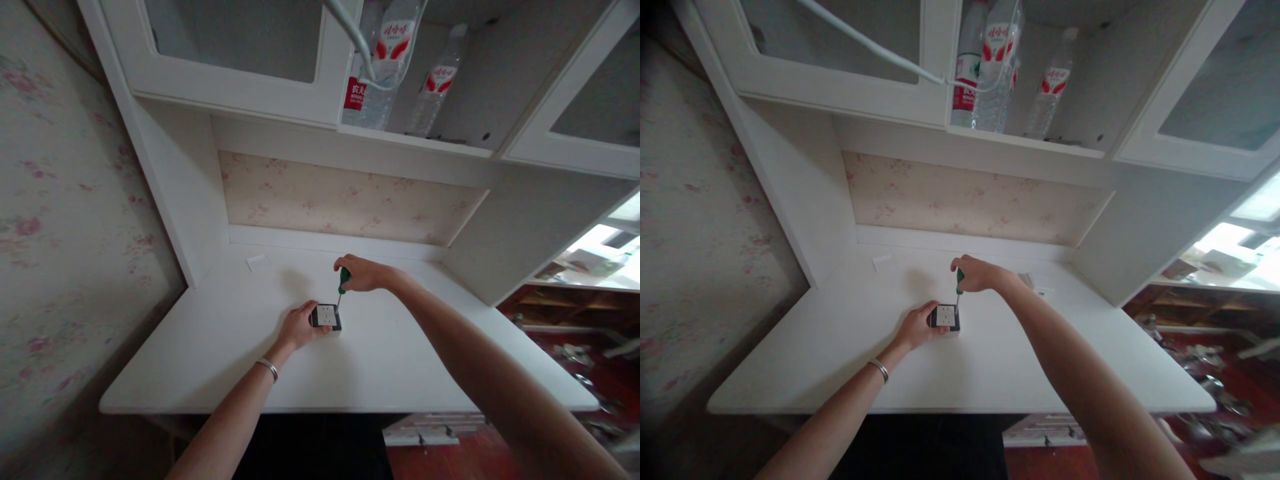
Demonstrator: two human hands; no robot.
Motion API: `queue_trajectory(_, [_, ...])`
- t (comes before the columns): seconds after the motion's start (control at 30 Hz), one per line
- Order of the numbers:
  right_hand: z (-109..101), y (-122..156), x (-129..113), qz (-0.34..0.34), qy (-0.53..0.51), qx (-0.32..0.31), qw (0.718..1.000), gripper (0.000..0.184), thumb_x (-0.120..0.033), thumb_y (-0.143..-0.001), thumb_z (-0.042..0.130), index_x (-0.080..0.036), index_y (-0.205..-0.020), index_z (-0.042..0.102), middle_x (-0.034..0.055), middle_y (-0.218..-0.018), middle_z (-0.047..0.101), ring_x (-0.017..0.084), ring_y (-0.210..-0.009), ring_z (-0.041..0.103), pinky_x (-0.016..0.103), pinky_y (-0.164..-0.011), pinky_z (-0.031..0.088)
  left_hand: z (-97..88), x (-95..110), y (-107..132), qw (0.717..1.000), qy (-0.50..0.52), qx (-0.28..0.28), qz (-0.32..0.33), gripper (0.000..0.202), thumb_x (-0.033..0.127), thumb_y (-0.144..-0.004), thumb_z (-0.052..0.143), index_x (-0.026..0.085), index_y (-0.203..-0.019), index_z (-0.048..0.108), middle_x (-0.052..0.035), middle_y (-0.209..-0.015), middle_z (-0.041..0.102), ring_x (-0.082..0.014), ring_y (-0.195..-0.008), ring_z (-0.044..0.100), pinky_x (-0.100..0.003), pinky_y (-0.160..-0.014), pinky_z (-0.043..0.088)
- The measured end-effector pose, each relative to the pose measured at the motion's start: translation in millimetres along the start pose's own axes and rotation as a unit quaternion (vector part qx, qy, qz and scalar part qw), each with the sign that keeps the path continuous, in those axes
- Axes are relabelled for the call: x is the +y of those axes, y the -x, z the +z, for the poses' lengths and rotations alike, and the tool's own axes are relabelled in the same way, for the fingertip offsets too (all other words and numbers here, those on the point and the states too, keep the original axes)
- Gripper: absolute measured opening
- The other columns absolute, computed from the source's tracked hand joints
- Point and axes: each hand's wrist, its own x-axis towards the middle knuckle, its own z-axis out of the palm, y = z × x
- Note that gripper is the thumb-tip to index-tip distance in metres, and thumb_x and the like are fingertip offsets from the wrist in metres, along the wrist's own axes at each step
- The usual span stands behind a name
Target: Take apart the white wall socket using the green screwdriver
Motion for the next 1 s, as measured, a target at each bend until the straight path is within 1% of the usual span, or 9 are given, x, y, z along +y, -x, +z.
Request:
queue_trajectory(0.07, [0.8,-1.6,-1.3,0.026,0.014,0.012,0.999,0.033,-0.039,-0.082,0.053,-0.016,-0.104,0.06,0.0136,-0.1,0.064,0.024,-0.086,0.061,0.029,-0.072,0.044,1.3,-1.5,-0.3,1.0,0.0,-0.001,0.001,0.068,0.052,-0.062,0.073,0.023,-0.12,0.053,-0.0054,-0.116,0.063,-0.0251,-0.099,0.061,-0.035,-0.09,0.046])
queue_trajectory(0.13, [1.1,-2.9,-2.5,0.032,0.017,0.02,0.999,0.028,-0.034,-0.086,0.045,-0.015,-0.097,0.061,0.0133,-0.096,0.066,0.024,-0.088,0.061,0.03,-0.074,0.043,2.0,-2.2,-0.5,1.0,-0.001,-0.004,-0.004,0.068,0.052,-0.062,0.073,0.023,-0.12,0.053,-0.0056,-0.117,0.062,-0.025,-0.101,0.06,-0.034,-0.09,0.046])
queue_trajectory(0.2, [0.8,-3.5,-3.2,0.016,0.009,0.014,1.0,0.024,-0.025,-0.081,0.051,-0.017,-0.102,0.06,0.011,-0.104,0.064,0.021,-0.092,0.06,0.026,-0.075,0.043,1.9,-2.2,-0.7,1.0,-0.008,-0.009,-0.012,0.068,0.052,-0.062,0.073,0.023,-0.12,0.053,-0.0052,-0.119,0.061,-0.0255,-0.103,0.059,-0.034,-0.092,0.045])
queue_trajectory(0.3, [-0.1,-3.8,-3.4,0.027,0.006,-0.003,1.0,0.039,-0.023,-0.072,0.06,-0.018,-0.11,0.056,0.0101,-0.108,0.063,0.022,-0.092,0.06,0.026,-0.072,0.044,0.9,-1.6,-0.8,1.0,-0.015,-0.012,-0.015,0.069,0.052,-0.062,0.073,0.023,-0.121,0.052,-0.0047,-0.12,0.061,-0.0261,-0.102,0.059,-0.036,-0.093,0.045])
queue_trajectory(0.43, [-1.4,-3.4,-4.9,0.054,0.013,0.002,0.998,0.029,-0.027,-0.083,0.045,-0.015,-0.106,0.059,0.0141,-0.099,0.066,0.025,-0.09,0.061,0.031,-0.071,0.044,-0.9,0.6,-0.7,1.0,-0.013,-0.011,-0.019,0.068,0.052,-0.062,0.073,0.024,-0.121,0.053,-0.0045,-0.119,0.061,-0.0259,-0.1,0.06,-0.036,-0.092,0.045])
queue_trajectory(0.6, [-2.0,-2.8,-6.4,0.027,0.008,-0.004,1.0,0.034,-0.025,-0.073,0.059,-0.02,-0.106,0.058,0.0094,-0.11,0.063,0.022,-0.094,0.06,0.025,-0.074,0.043,-2.6,3.8,-0.6,1.0,-0.008,-0.018,-0.021,0.067,0.051,-0.061,0.074,0.025,-0.12,0.053,-0.0036,-0.118,0.062,-0.0256,-0.102,0.059,-0.035,-0.093,0.044])
queue_trajectory(0.73, [0.0,-3.7,-5.9,0.061,0.013,0.005,0.998,0.025,-0.034,-0.084,0.047,-0.017,-0.096,0.059,0.0112,-0.09,0.067,0.022,-0.079,0.063,0.029,-0.067,0.043,-1.1,1.7,-1.2,0.999,-0.011,-0.016,-0.026,0.068,0.049,-0.061,0.074,0.024,-0.121,0.053,-0.0047,-0.122,0.06,-0.0267,-0.105,0.058,-0.037,-0.095,0.042])
queue_trajectory(0.9, [0.7,-4.9,-6.2,0.032,0.003,0.005,0.999,0.03,-0.028,-0.071,0.06,-0.02,-0.101,0.057,0.0082,-0.106,0.064,0.02,-0.088,0.061,0.025,-0.069,0.043,-1.2,0.3,-1.0,1.0,-0.009,-0.012,-0.013,0.069,0.052,-0.061,0.073,0.023,-0.121,0.053,-0.0053,-0.121,0.059,-0.0268,-0.105,0.057,-0.036,-0.095,0.042])
queue_trajectory(1.0, [1.3,-5.1,-8.0,0.056,0.011,0.011,0.998,0.025,-0.036,-0.079,0.052,-0.019,-0.096,0.059,0.0093,-0.093,0.067,0.022,-0.08,0.062,0.028,-0.065,0.042,-3.2,3.5,-0.6,0.999,-0.015,-0.023,-0.021,0.066,0.051,-0.063,0.072,0.025,-0.12,0.053,-0.0033,-0.118,0.062,-0.0251,-0.1,0.06,-0.034,-0.093,0.044])
